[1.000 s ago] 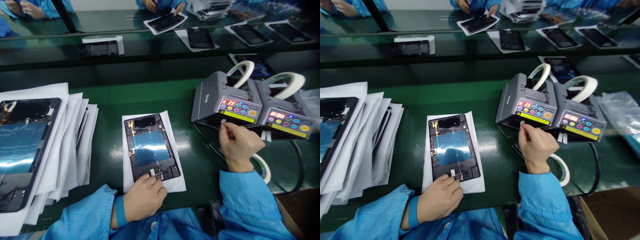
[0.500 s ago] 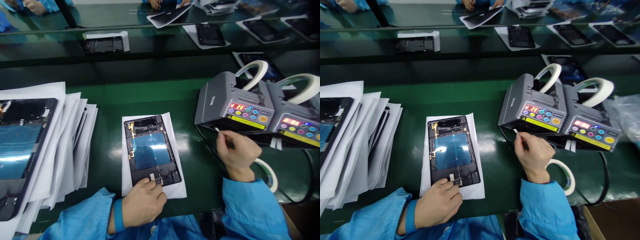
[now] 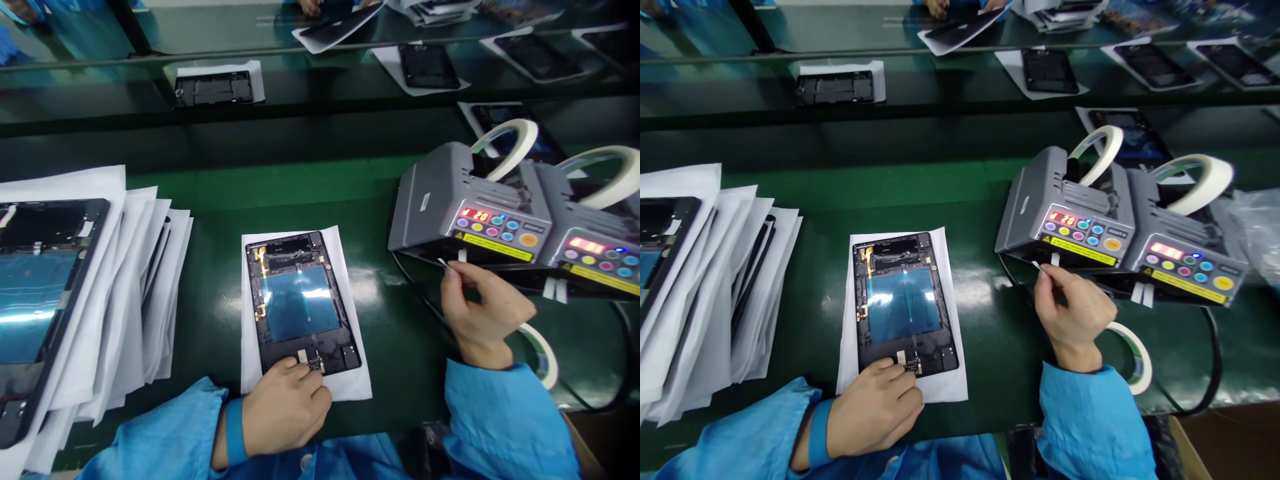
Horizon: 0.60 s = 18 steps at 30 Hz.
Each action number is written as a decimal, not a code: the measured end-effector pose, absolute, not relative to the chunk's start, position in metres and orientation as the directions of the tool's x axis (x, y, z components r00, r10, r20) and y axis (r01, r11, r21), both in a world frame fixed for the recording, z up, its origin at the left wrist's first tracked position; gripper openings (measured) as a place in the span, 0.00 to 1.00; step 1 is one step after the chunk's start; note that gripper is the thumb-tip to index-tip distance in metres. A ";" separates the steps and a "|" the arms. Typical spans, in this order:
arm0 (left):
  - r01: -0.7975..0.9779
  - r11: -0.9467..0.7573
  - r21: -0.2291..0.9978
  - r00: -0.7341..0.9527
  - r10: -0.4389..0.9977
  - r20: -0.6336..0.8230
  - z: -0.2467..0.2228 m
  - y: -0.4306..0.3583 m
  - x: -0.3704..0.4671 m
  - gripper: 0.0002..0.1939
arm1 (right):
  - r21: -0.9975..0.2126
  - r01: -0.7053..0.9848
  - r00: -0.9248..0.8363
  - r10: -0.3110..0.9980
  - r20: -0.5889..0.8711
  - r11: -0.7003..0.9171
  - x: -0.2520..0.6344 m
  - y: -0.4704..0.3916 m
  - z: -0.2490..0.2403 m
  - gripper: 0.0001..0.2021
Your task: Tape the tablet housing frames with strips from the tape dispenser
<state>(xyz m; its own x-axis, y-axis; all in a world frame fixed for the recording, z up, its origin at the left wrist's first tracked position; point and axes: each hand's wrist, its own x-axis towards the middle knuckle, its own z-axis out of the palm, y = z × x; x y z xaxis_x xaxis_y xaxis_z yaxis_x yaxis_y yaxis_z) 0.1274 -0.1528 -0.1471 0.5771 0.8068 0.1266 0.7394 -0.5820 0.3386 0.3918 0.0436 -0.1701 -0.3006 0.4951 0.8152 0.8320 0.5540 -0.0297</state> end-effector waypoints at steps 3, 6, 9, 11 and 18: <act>0.740 -0.582 0.338 0.574 0.808 0.133 -0.146 -0.153 0.128 0.08 | -0.045 0.818 -0.308 0.502 0.808 0.574 0.390 0.041 -0.169 0.05; 0.740 -0.582 0.337 0.577 0.807 0.127 -0.146 -0.153 0.128 0.08 | -0.069 0.817 -0.327 0.559 0.762 0.573 0.388 0.036 -0.168 0.04; 0.742 -0.582 0.333 0.581 0.806 0.115 -0.146 -0.154 0.128 0.08 | -0.095 0.806 -0.361 0.612 0.704 0.585 0.383 0.031 -0.169 0.06; 0.743 -0.582 0.331 0.581 0.806 0.113 -0.146 -0.154 0.127 0.08 | -0.117 0.780 -0.402 0.636 0.659 0.614 0.377 0.028 -0.171 0.06; 0.738 -0.586 0.333 0.584 0.803 0.119 -0.147 -0.154 0.127 0.08 | -0.379 0.700 -0.490 0.793 0.361 0.605 0.358 0.023 -0.177 0.12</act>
<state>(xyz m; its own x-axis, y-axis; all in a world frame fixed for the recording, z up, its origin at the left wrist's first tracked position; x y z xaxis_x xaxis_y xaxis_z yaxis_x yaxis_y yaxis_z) 0.1269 -0.1539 -0.1467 0.5840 0.8030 0.1189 0.7383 -0.5863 0.3334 0.3578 0.0233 -0.1767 -0.4904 0.7930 0.3614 0.6998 0.6055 -0.3791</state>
